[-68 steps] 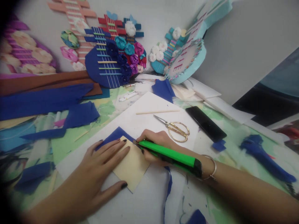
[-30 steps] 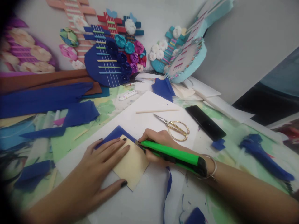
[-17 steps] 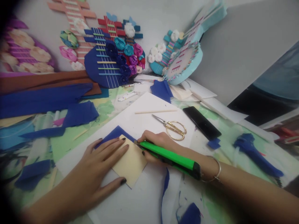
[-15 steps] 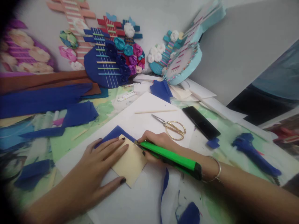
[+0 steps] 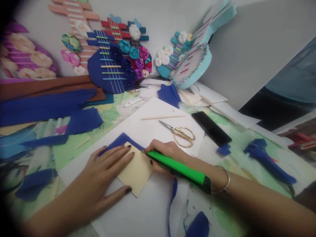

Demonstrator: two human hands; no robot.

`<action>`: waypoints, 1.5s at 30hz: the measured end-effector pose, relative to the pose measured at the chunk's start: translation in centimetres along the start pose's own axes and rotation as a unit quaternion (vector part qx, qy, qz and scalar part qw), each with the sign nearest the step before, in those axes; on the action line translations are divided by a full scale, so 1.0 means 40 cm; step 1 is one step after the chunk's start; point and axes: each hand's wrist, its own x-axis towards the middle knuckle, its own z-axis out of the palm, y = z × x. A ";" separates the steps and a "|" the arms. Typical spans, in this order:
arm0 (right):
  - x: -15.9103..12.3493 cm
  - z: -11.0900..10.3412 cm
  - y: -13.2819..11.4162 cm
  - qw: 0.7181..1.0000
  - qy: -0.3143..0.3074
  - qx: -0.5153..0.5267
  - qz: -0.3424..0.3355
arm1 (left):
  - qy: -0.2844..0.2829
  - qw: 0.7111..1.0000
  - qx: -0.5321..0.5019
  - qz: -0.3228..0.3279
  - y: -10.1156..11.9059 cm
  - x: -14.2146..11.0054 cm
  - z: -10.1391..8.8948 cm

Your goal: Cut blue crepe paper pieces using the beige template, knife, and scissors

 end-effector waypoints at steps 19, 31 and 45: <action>-0.001 -0.006 -0.016 1.000 0.025 -0.016 -0.001 | -0.001 1.000 -0.004 -0.005 0.001 0.004 0.003; -0.005 -0.009 -0.011 0.999 0.026 -0.017 -0.013 | -0.002 1.000 -0.011 -0.008 0.001 0.002 0.002; -0.006 -0.014 -0.015 1.000 0.015 -0.018 -0.001 | -0.012 1.000 -0.020 -0.007 0.001 0.004 -0.002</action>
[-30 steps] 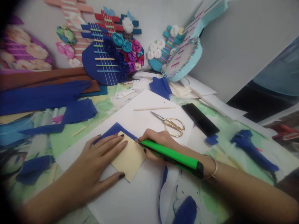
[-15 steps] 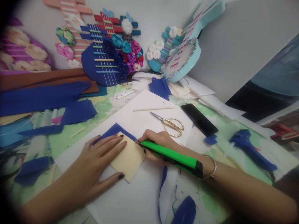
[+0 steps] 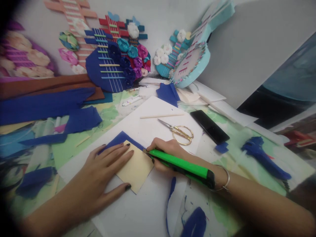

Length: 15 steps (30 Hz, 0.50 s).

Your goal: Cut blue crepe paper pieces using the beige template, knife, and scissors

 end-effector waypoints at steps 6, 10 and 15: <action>-0.011 -0.002 0.000 1.000 -0.008 -0.012 0.015 | -0.019 0.999 0.031 0.018 0.009 0.001 -0.007; -0.013 -0.006 0.002 1.000 -0.009 -0.008 0.004 | -0.015 0.999 0.034 0.010 0.017 0.004 -0.006; -0.018 0.000 0.007 1.000 0.002 -0.017 0.006 | -0.013 1.000 0.025 0.004 0.023 0.004 -0.008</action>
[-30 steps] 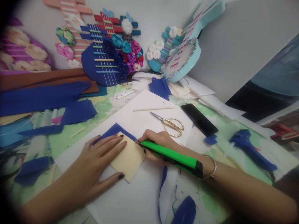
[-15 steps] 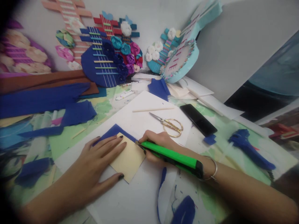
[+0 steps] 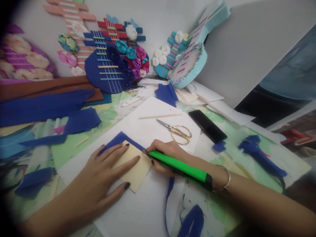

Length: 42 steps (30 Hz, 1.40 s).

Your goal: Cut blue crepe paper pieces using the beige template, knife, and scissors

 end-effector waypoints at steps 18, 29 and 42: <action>-0.006 -0.004 -0.014 1.000 -0.004 -0.002 0.006 | 0.010 1.000 0.003 -0.006 0.005 0.000 0.005; -0.009 -0.010 -0.018 1.000 -0.002 -0.014 0.007 | 0.009 1.000 -0.012 -0.010 0.004 0.001 0.008; -0.030 0.000 -0.015 1.000 0.010 0.004 0.024 | 0.007 1.000 0.001 -0.005 0.002 0.004 0.010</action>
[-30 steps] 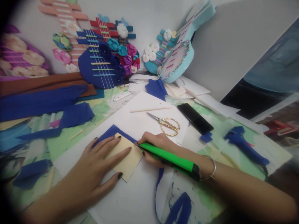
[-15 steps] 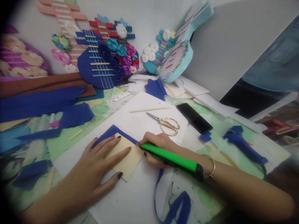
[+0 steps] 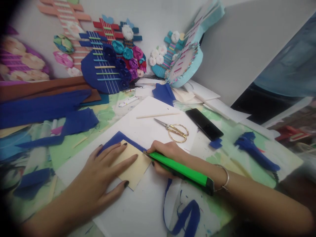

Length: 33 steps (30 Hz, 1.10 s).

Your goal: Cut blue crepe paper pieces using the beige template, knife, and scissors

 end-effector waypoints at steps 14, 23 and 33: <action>-0.007 -0.008 0.005 0.998 -0.041 0.046 0.024 | 0.009 1.000 0.007 0.004 -0.002 -0.003 0.005; -0.019 -0.018 0.019 0.998 -0.044 0.039 -0.017 | 0.019 1.000 0.004 0.007 -0.002 -0.003 0.006; -0.023 -0.041 0.004 0.990 -0.108 0.090 0.007 | 0.019 1.000 -0.002 0.004 -0.003 -0.005 0.008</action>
